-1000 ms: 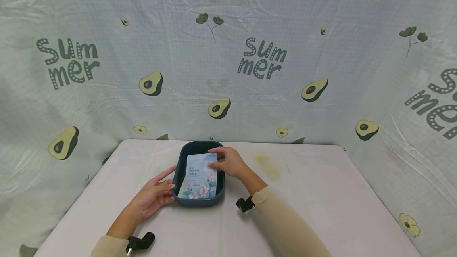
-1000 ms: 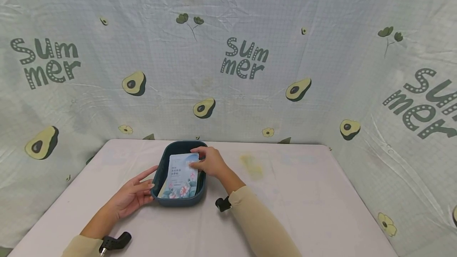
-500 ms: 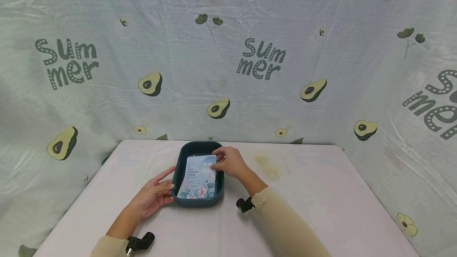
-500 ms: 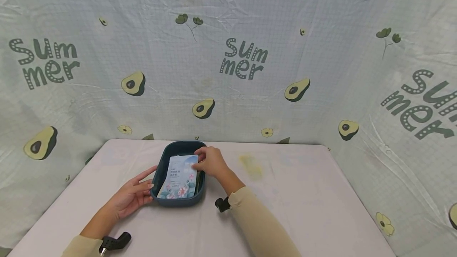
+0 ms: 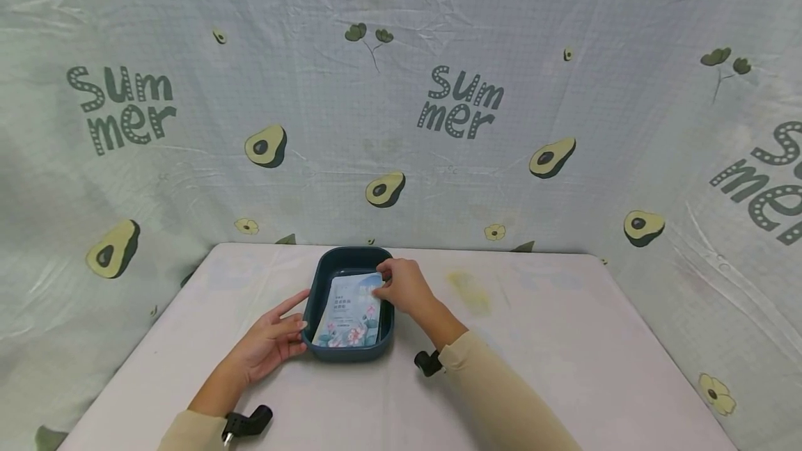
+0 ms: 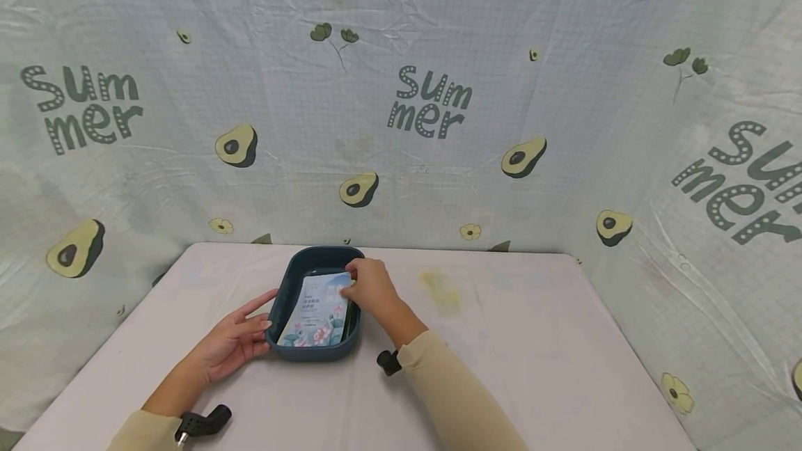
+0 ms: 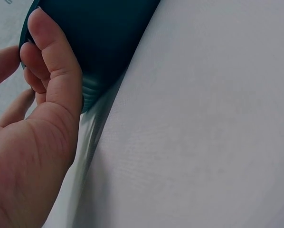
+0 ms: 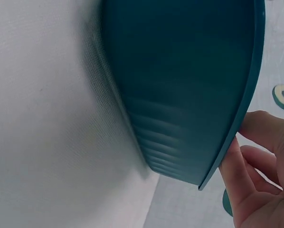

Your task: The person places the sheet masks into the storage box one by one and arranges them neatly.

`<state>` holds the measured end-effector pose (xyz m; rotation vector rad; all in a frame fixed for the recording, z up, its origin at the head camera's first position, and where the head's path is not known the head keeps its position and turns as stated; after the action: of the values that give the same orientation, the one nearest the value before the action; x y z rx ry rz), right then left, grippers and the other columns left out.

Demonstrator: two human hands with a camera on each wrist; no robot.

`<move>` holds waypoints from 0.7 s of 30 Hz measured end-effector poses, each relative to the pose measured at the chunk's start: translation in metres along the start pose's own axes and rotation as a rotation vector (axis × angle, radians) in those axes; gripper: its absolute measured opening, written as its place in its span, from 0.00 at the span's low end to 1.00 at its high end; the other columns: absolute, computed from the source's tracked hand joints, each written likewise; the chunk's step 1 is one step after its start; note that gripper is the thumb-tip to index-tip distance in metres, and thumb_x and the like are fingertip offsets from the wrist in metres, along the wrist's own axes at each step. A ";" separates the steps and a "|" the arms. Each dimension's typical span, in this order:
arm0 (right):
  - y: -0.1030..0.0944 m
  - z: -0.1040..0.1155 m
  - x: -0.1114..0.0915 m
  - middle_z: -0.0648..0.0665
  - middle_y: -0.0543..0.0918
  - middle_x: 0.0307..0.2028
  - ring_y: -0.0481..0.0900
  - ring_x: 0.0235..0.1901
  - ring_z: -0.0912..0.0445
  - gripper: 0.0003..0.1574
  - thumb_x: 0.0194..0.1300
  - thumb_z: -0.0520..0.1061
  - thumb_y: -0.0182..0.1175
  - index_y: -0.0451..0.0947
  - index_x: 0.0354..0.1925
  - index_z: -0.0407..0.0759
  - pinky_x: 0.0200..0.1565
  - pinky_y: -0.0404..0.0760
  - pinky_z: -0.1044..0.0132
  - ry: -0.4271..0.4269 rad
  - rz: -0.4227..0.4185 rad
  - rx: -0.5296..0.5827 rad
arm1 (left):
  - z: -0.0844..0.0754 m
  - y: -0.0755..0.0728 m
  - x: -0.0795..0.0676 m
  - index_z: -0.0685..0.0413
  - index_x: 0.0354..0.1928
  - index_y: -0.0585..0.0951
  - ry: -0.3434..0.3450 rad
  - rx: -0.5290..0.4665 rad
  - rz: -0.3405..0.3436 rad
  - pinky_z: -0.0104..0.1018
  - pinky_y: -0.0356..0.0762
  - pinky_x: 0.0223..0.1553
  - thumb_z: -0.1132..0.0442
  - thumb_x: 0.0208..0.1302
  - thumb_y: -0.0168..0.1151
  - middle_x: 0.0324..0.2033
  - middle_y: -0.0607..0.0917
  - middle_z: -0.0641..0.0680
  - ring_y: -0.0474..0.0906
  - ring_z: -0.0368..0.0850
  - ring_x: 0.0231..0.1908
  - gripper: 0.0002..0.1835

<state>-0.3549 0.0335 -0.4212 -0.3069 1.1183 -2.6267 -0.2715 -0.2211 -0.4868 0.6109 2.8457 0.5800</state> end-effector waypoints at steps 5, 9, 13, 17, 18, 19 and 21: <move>-0.005 0.002 -0.005 0.40 0.87 0.49 0.86 0.43 0.53 0.26 0.62 0.40 0.72 0.81 0.58 0.35 0.47 0.87 0.60 -0.037 -0.017 -0.031 | 0.000 0.001 -0.001 0.48 0.83 0.43 -0.011 0.015 -0.013 0.33 0.84 0.42 0.71 0.78 0.49 0.50 0.85 0.50 0.83 0.42 0.40 0.40; -0.015 0.000 -0.008 0.37 0.88 0.50 0.87 0.44 0.51 0.24 0.63 0.40 0.72 0.82 0.56 0.35 0.48 0.87 0.59 -0.088 -0.047 0.003 | -0.003 0.001 -0.001 0.48 0.83 0.44 -0.007 0.043 -0.034 0.33 0.85 0.42 0.70 0.77 0.50 0.48 0.85 0.49 0.83 0.42 0.39 0.40; -0.023 -0.014 -0.013 0.38 0.88 0.49 0.87 0.45 0.52 0.22 0.63 0.42 0.72 0.84 0.55 0.39 0.49 0.87 0.59 -0.109 -0.057 0.063 | -0.004 0.000 -0.001 0.48 0.83 0.44 -0.004 0.057 -0.019 0.34 0.85 0.43 0.70 0.78 0.49 0.48 0.85 0.49 0.83 0.41 0.38 0.39; -0.032 -0.036 -0.021 0.41 0.88 0.48 0.87 0.44 0.53 0.21 0.63 0.43 0.73 0.84 0.54 0.41 0.49 0.87 0.59 -0.095 -0.077 0.081 | -0.006 -0.003 -0.002 0.51 0.83 0.44 -0.020 0.107 -0.025 0.35 0.85 0.44 0.68 0.79 0.48 0.44 0.85 0.46 0.82 0.40 0.37 0.38; -0.036 -0.042 -0.023 0.42 0.89 0.48 0.87 0.43 0.54 0.21 0.62 0.44 0.73 0.85 0.53 0.42 0.49 0.87 0.59 -0.087 -0.087 0.082 | -0.007 -0.004 -0.003 0.52 0.82 0.44 -0.028 0.132 -0.041 0.36 0.85 0.44 0.66 0.79 0.48 0.42 0.85 0.46 0.82 0.40 0.37 0.37; -0.040 -0.047 -0.026 0.41 0.89 0.48 0.87 0.43 0.54 0.21 0.62 0.44 0.73 0.85 0.53 0.42 0.49 0.87 0.59 -0.084 -0.099 0.087 | -0.008 -0.006 -0.003 0.53 0.82 0.45 -0.038 0.164 -0.063 0.36 0.85 0.44 0.65 0.80 0.49 0.41 0.84 0.46 0.81 0.40 0.37 0.37; -0.051 -0.059 -0.031 0.42 0.89 0.47 0.87 0.43 0.54 0.20 0.62 0.44 0.73 0.85 0.52 0.43 0.49 0.87 0.59 -0.080 -0.123 0.094 | -0.013 -0.010 -0.005 0.53 0.82 0.48 -0.056 0.239 -0.126 0.37 0.86 0.45 0.62 0.80 0.50 0.41 0.81 0.47 0.81 0.39 0.36 0.36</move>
<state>-0.3511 0.1171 -0.4273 -0.4708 0.9755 -2.7367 -0.2738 -0.2359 -0.4783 0.4696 2.8957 0.2003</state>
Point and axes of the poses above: each hand's wrist, its own x-axis towards the middle knuckle, its own y-axis out of the palm, z = x × y, the point moved 4 cm from there along x, towards the middle knuckle
